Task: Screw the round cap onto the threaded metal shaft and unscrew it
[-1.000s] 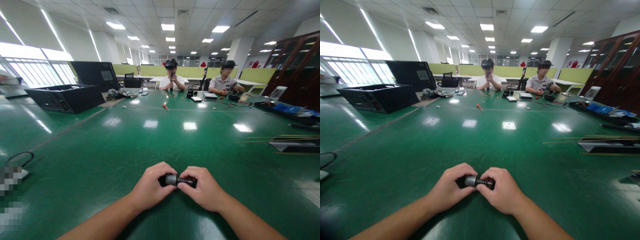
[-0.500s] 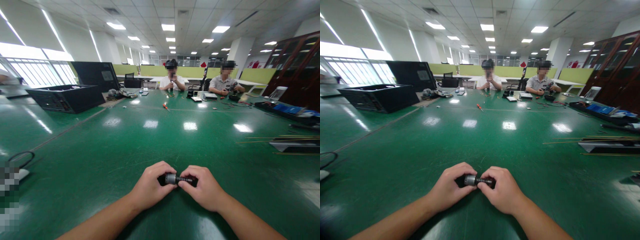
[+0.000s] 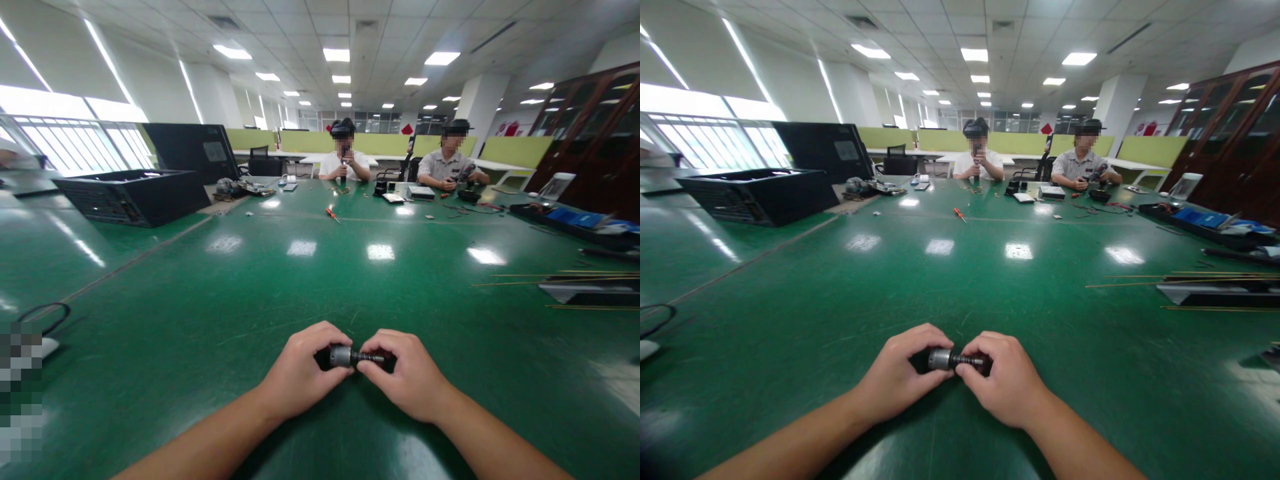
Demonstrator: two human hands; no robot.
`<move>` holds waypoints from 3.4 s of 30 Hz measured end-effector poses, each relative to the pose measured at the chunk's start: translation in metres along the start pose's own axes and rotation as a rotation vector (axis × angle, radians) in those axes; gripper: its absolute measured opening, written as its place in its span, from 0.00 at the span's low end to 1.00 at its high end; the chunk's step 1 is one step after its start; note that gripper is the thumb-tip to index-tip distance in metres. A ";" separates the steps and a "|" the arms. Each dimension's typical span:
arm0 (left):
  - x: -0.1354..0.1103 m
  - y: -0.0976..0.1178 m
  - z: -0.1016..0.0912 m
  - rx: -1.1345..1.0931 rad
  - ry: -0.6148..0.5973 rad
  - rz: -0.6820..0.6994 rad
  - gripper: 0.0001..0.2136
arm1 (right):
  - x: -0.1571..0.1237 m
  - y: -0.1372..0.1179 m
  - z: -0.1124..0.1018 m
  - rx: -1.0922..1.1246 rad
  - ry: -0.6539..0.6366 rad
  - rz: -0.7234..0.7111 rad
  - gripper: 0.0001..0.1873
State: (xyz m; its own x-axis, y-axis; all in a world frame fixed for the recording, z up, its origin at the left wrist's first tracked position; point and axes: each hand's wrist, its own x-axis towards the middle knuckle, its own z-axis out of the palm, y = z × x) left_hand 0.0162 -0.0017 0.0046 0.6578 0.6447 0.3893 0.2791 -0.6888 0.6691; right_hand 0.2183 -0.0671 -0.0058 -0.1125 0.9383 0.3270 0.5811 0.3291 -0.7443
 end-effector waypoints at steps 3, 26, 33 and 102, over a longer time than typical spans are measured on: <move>0.000 0.000 0.000 -0.001 0.000 0.002 0.12 | 0.000 -0.001 0.000 -0.006 -0.003 0.007 0.01; 0.002 0.002 -0.001 0.010 0.036 0.000 0.12 | 0.000 0.001 0.001 -0.021 0.026 0.023 0.01; 0.002 0.000 -0.001 0.025 0.033 0.004 0.11 | 0.001 0.001 -0.001 -0.015 0.032 0.014 0.01; 0.003 -0.004 -0.009 0.037 0.092 0.015 0.12 | 0.000 0.003 0.000 -0.017 0.084 0.065 0.02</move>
State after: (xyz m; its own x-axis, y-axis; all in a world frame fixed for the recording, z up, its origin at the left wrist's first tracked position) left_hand 0.0111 0.0059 0.0085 0.5954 0.6611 0.4565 0.2966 -0.7090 0.6398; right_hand 0.2198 -0.0658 -0.0077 -0.0070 0.9452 0.3265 0.5985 0.2655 -0.7559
